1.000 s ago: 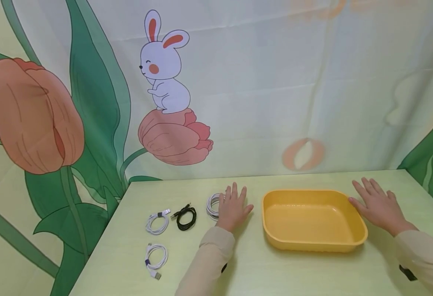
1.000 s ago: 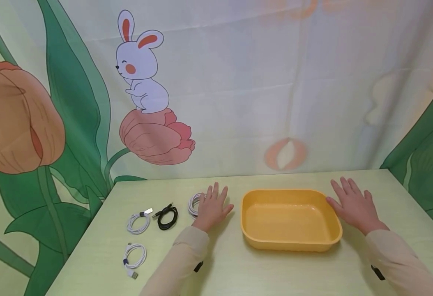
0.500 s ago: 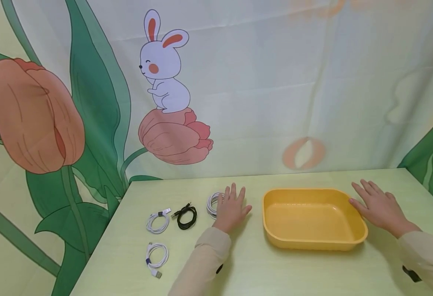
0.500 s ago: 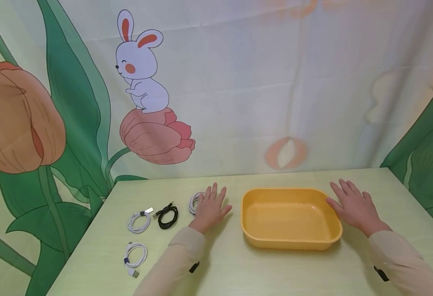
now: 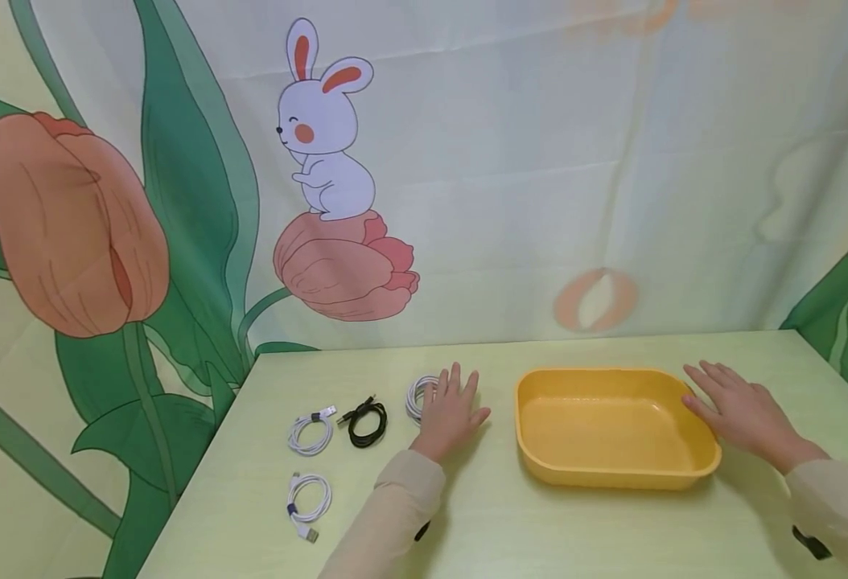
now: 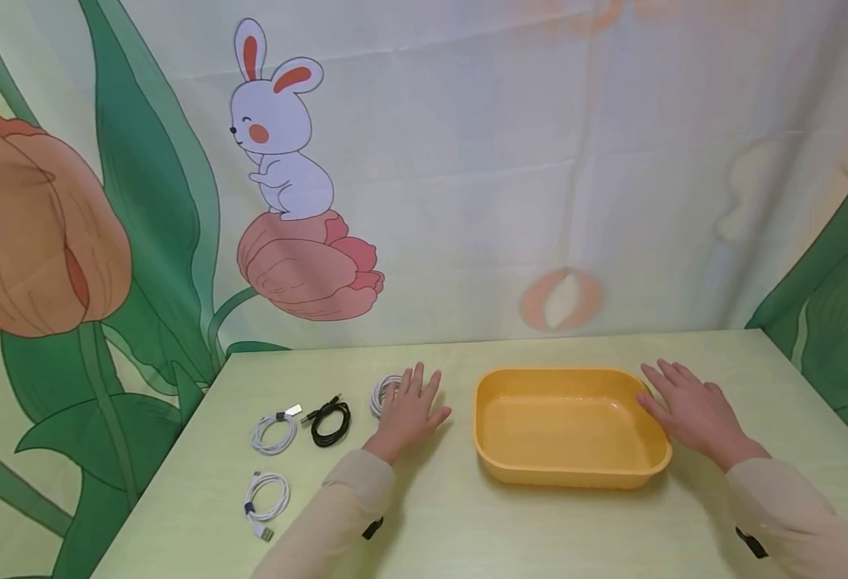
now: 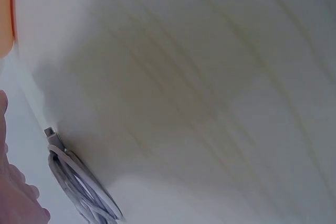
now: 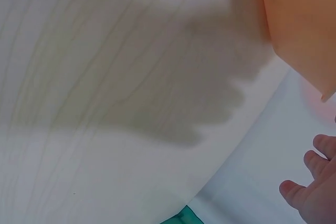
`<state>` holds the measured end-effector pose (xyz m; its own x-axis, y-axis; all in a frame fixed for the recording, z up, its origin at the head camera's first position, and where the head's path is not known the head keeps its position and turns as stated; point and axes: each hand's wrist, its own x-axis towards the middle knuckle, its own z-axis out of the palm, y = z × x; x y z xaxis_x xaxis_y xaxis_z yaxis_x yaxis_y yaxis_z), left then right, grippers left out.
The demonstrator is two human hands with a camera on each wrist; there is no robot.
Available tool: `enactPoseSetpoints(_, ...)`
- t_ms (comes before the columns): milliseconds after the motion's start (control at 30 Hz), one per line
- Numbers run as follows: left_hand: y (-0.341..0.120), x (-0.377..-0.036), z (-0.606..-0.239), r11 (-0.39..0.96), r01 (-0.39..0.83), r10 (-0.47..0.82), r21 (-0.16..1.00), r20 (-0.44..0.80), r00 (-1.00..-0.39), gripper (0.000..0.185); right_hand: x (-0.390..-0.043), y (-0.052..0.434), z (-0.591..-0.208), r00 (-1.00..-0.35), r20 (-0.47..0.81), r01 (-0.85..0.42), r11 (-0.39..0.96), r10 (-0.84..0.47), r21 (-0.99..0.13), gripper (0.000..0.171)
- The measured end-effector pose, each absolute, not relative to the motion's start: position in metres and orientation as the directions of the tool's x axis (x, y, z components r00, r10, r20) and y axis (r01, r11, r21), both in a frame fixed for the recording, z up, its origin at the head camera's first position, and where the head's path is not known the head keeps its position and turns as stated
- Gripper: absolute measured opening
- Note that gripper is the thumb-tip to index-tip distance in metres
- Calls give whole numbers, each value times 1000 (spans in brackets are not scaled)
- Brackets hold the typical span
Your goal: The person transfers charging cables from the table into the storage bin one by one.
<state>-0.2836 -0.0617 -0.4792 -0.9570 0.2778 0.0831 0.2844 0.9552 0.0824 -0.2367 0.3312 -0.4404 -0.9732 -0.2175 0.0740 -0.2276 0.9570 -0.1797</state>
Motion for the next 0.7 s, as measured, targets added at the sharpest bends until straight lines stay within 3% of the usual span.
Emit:
enactPoseSetpoints(333,-72,-283,-487,940,302,286,156,120,-951,62,-233,336,-450,-970,80,-242,955,-231,-170,59)
enactPoseSetpoints(700,-78,-278,-480,948,278,268,152,83,-960,60,-231,339,-451,-968,92,-247,953,-234,-178,57)
